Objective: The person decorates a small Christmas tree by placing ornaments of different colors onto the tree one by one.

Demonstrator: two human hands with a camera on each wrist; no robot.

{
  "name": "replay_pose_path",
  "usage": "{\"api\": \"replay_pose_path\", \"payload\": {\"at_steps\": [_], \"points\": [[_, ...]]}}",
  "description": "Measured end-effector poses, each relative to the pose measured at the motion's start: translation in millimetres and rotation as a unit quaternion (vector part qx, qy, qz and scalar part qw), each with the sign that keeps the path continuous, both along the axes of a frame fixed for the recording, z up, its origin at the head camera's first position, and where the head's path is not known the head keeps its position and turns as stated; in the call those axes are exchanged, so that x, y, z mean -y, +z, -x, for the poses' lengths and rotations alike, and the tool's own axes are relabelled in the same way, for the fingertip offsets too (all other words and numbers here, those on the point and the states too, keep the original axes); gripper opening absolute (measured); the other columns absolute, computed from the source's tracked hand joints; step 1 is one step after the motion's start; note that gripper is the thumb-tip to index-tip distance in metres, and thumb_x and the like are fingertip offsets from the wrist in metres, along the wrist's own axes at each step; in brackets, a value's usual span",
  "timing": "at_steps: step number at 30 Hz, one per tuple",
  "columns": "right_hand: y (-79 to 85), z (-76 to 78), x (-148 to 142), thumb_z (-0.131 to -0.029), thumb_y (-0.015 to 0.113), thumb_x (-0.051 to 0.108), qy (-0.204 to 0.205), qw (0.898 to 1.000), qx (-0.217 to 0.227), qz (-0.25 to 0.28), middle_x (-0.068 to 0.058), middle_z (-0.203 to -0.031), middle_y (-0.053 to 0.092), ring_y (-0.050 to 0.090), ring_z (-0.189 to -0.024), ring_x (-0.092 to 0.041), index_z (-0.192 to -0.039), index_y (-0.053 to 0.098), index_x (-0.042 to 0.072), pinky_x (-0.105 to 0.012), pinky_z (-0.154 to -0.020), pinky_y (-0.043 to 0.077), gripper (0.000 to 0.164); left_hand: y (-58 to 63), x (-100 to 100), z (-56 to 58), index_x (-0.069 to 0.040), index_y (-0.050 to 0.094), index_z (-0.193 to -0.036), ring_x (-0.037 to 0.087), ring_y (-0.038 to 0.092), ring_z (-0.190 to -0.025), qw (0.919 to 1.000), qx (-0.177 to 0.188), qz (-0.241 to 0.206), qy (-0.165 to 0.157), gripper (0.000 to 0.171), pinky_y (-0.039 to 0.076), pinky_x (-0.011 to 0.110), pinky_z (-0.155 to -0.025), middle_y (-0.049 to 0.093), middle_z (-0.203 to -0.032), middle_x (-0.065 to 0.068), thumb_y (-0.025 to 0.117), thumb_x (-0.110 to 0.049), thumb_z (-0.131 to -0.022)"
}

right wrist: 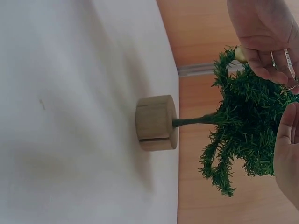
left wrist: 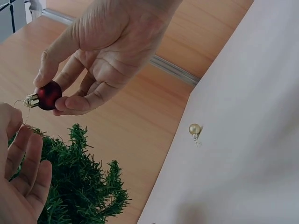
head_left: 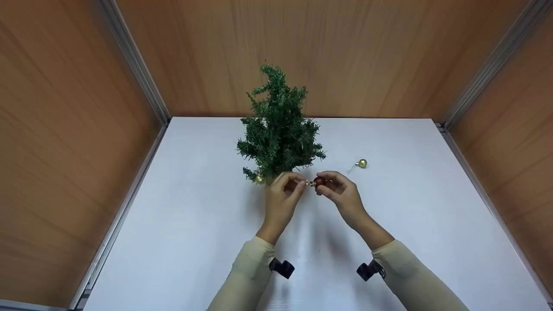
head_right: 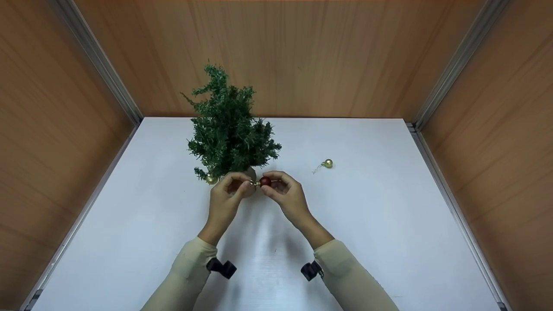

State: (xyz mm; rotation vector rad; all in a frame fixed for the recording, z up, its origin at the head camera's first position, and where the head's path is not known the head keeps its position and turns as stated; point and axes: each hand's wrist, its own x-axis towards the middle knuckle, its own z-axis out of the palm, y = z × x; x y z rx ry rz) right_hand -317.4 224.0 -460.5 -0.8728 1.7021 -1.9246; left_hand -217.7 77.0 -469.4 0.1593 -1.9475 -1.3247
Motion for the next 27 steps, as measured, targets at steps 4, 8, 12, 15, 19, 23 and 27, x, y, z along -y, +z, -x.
{"api": "replay_pose_path", "payload": {"at_steps": [4, 8, 12, 15, 19, 23, 27], "points": [[-2.0, -0.4, 0.5, -0.091, 0.070, 0.007, 0.001, 1.000, 0.002, 0.001, -0.014, -0.111, 0.061, 0.065, -0.098, -0.022, -0.122, 0.060, -0.002, -0.030, -0.085, 0.056, 0.034, 1.1, -0.2, 0.3, -0.011, 0.068, -0.097, 0.010, 0.060, -0.080, 1.0000, -0.005, -0.002, -0.003, 0.010, 0.052, 0.025, -0.070, 0.068, -0.093, -0.002, 0.067, -0.021, -0.095], [-4.7, -0.7, 1.1, -0.091, 0.069, 0.005, 0.002, 1.000, 0.011, 0.005, -0.014, -0.113, 0.061, 0.065, -0.103, -0.027, -0.122, 0.059, -0.003, -0.031, -0.086, 0.056, 0.034, 2.2, -0.7, 0.7, -0.011, 0.068, -0.097, 0.010, 0.060, -0.081, 1.0000, -0.003, -0.005, -0.005, 0.011, 0.052, 0.026, -0.070, 0.069, -0.093, -0.002, 0.067, -0.021, -0.095], [-6.7, -1.2, 1.2, -0.091, 0.069, 0.003, 0.004, 1.000, 0.023, 0.009, -0.013, -0.114, 0.061, 0.065, -0.105, -0.024, -0.122, 0.058, -0.003, -0.030, -0.086, 0.056, 0.034, 2.1, -1.2, 0.2, -0.012, 0.068, -0.098, 0.010, 0.060, -0.080, 0.9999, 0.004, -0.009, -0.008, 0.012, 0.052, 0.026, -0.070, 0.069, -0.092, -0.002, 0.067, -0.023, -0.095], [-8.1, -1.4, 1.1, -0.090, 0.070, 0.004, 0.008, 1.000, 0.025, 0.008, -0.012, -0.114, 0.061, 0.066, -0.104, -0.023, -0.122, 0.058, -0.003, -0.030, -0.086, 0.056, 0.034, 1.9, -1.2, -0.4, -0.012, 0.068, -0.098, 0.010, 0.060, -0.079, 0.9998, 0.010, -0.013, -0.008, 0.012, 0.052, 0.027, -0.070, 0.069, -0.091, -0.003, 0.067, -0.023, -0.095], [-10.5, -0.8, 0.7, -0.090, 0.071, 0.007, 0.014, 1.000, 0.020, 0.003, -0.013, -0.114, 0.061, 0.066, -0.104, -0.029, -0.122, 0.058, -0.003, -0.031, -0.086, 0.056, 0.035, 2.6, -1.2, -0.6, -0.012, 0.069, -0.098, 0.010, 0.060, -0.079, 0.9998, 0.007, -0.019, -0.008, 0.011, 0.053, 0.028, -0.069, 0.069, -0.091, -0.002, 0.067, -0.022, -0.095], [-12.3, -1.4, 1.1, -0.091, 0.070, 0.008, 0.024, 1.000, 0.014, -0.001, -0.013, -0.115, 0.061, 0.066, -0.103, -0.027, -0.123, 0.057, -0.003, -0.032, -0.087, 0.056, 0.036, 3.1, -1.4, -0.5, -0.011, 0.070, -0.098, 0.011, 0.061, -0.077, 0.9996, -0.002, -0.026, -0.009, 0.011, 0.053, 0.030, -0.068, 0.070, -0.090, -0.001, 0.068, -0.021, -0.094], [-13.9, -2.3, 1.7, -0.091, 0.070, 0.009, 0.035, 0.999, 0.018, 0.000, -0.013, -0.114, 0.061, 0.067, -0.100, -0.021, -0.123, 0.056, -0.004, -0.033, -0.087, 0.056, 0.038, 3.4, -2.0, -0.1, -0.009, 0.070, -0.099, 0.013, 0.060, -0.075, 0.9994, -0.007, -0.032, -0.008, 0.011, 0.053, 0.031, -0.065, 0.070, -0.089, 0.002, 0.069, -0.018, -0.093]]}}
